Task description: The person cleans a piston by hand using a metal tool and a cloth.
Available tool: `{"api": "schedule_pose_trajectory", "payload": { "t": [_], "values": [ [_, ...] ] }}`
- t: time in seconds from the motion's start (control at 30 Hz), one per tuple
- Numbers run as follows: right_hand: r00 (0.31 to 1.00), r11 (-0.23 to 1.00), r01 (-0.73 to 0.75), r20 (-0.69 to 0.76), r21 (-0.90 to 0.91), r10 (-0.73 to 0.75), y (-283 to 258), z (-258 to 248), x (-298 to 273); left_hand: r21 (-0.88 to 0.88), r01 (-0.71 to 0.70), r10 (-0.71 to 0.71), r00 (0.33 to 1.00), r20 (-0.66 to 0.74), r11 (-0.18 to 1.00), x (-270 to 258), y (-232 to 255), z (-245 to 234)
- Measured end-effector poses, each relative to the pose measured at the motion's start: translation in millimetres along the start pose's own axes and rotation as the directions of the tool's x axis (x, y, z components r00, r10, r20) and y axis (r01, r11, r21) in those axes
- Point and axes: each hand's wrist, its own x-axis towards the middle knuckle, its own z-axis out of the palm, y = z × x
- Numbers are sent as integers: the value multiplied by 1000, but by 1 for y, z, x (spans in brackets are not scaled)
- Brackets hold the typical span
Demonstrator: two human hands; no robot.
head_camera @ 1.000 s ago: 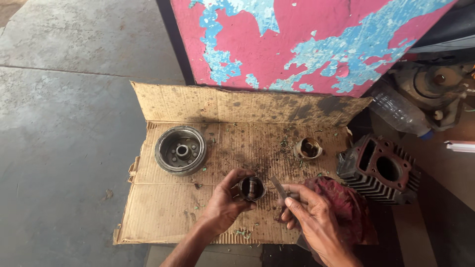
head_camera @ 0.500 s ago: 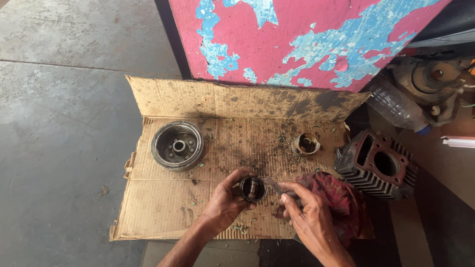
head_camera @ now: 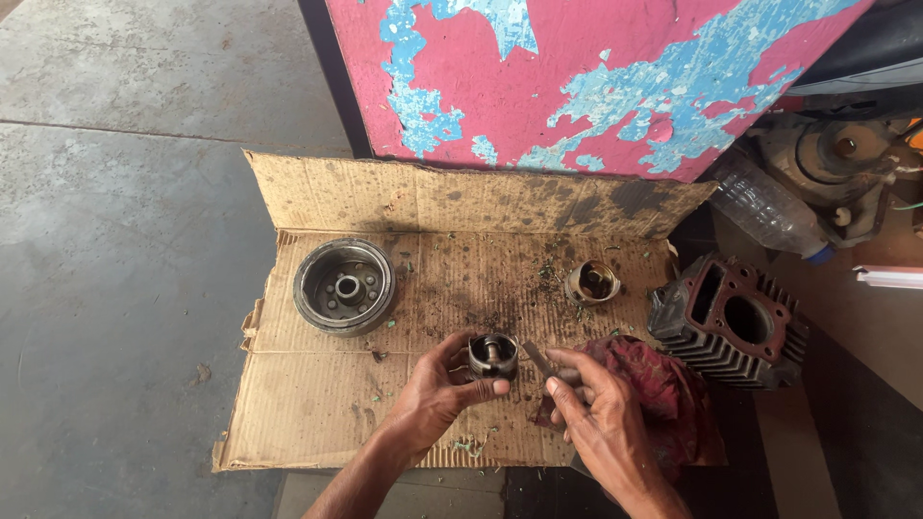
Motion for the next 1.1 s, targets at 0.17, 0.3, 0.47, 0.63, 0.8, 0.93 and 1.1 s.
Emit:
{"api": "schedule_pose_trajectory", "payload": {
  "t": [0.17, 0.3, 0.47, 0.63, 0.8, 0.93, 1.1],
  "values": [
    [998, 996, -55, 6, 75, 55, 3, 0, 3, 66, 13, -13, 1000, -4, 998, -4, -2, 0],
    [990, 986, -137, -1, 98, 138, 8, 1, 3, 0, 25, -25, 1000, -7, 1000, -3, -5, 2],
    [995, 992, -104, 6, 68, 104, 13, -1, 4, 122, 15, -10, 999, -40, 992, -4, -5, 4],
    [984, 973, 129, 97, 193, -149, 15, -4, 2, 306, -40, 69, 994, -84, 951, 1, -7, 2],
    [996, 957, -19, 78, -289, 43, -9, -7, -6, 320, -27, 72, 989, -129, 947, 5, -10, -3],
    [884, 764, 450, 109, -462, -454, -21, -7, -14, 285, -94, 126, 987, -97, 954, 3, -11, -2],
    [978, 764, 207, 141, -611, -152, -30, -1, -18, 400, -46, 111, 984, -141, 915, -2, -2, 3]
  ]
}}
